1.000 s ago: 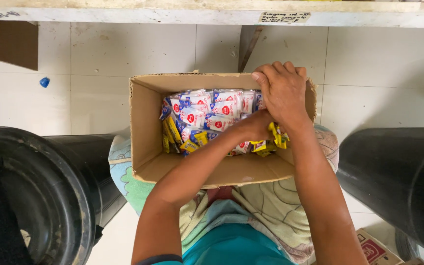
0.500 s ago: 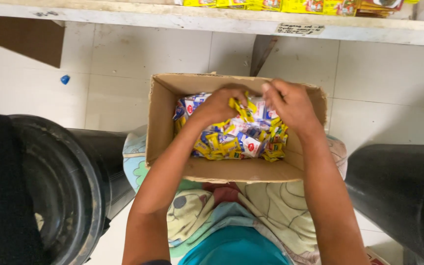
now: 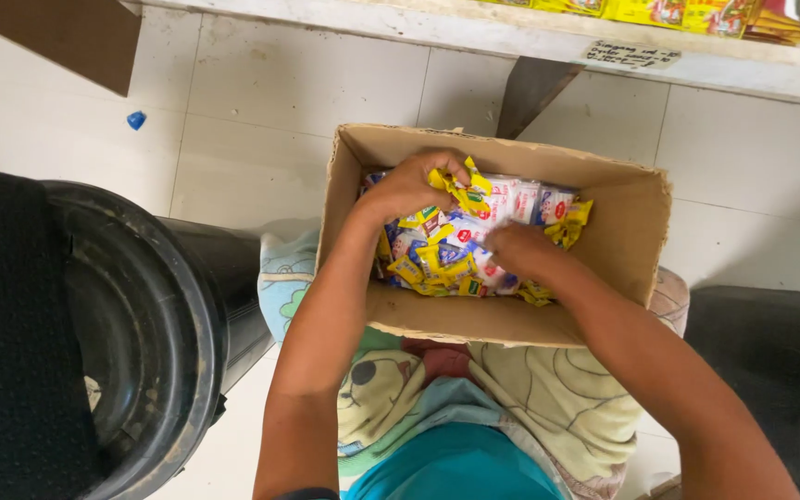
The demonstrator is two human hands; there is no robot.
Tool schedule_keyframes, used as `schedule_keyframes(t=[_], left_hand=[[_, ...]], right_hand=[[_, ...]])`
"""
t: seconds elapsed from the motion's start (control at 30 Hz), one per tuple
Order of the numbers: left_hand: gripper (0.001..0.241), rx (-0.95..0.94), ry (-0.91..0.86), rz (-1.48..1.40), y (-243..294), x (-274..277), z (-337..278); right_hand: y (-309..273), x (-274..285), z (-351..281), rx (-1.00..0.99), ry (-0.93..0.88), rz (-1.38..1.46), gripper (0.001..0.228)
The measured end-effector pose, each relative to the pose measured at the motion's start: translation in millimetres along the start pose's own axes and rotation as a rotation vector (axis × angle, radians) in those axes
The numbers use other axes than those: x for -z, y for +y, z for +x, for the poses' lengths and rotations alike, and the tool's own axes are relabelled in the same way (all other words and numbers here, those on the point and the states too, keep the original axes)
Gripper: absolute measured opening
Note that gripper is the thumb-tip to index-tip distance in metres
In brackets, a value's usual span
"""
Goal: Sorting and stocking small seasoning packets and sachets from a box onto lower grocery store shelves.
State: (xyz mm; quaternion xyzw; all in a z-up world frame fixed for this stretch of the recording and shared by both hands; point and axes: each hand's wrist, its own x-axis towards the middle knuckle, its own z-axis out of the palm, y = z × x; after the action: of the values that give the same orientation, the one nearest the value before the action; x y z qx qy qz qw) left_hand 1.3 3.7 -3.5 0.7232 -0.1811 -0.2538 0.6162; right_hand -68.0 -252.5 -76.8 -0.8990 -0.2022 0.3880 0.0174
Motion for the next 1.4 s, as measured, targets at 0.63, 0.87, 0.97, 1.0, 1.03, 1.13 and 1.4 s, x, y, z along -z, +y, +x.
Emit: schedule_keyframes(t=[0.63, 0.87, 0.97, 1.0, 1.03, 1.13, 1.4], left_hand=[[0.035, 0.033, -0.054, -0.003, 12, -5, 0], [0.035, 0.000, -0.053, 0.021, 2, -8, 4], [0.035, -0.016, -0.077, -0.006, 0, -9, 6], [0.036, -0.022, -0.085, -0.003, -1, -10, 6], [0.036, -0.027, -0.089, 0.001, -1, -9, 6], [0.037, -0.065, -0.087, -0.010, -10, -9, 8], [0.037, -0.059, -0.082, -0.009, -9, -8, 10]], right_hand=[[18, -21, 17, 0.186, 0.199, 0.022, 0.020], [-20, 15, -12, -0.048, -0.220, 0.423, 0.019], [-28, 12, -17, 0.145, -0.105, 0.156, 0.012], [-31, 12, -19, 0.372, 0.094, 0.211, 0.012], [-36, 12, -20, 0.602, 0.295, 0.264, 0.013], [-52, -1, -23, 0.457, 0.221, -0.034, 0.018], [-18, -47, 4, 0.764, 0.371, -0.004, 0.013]])
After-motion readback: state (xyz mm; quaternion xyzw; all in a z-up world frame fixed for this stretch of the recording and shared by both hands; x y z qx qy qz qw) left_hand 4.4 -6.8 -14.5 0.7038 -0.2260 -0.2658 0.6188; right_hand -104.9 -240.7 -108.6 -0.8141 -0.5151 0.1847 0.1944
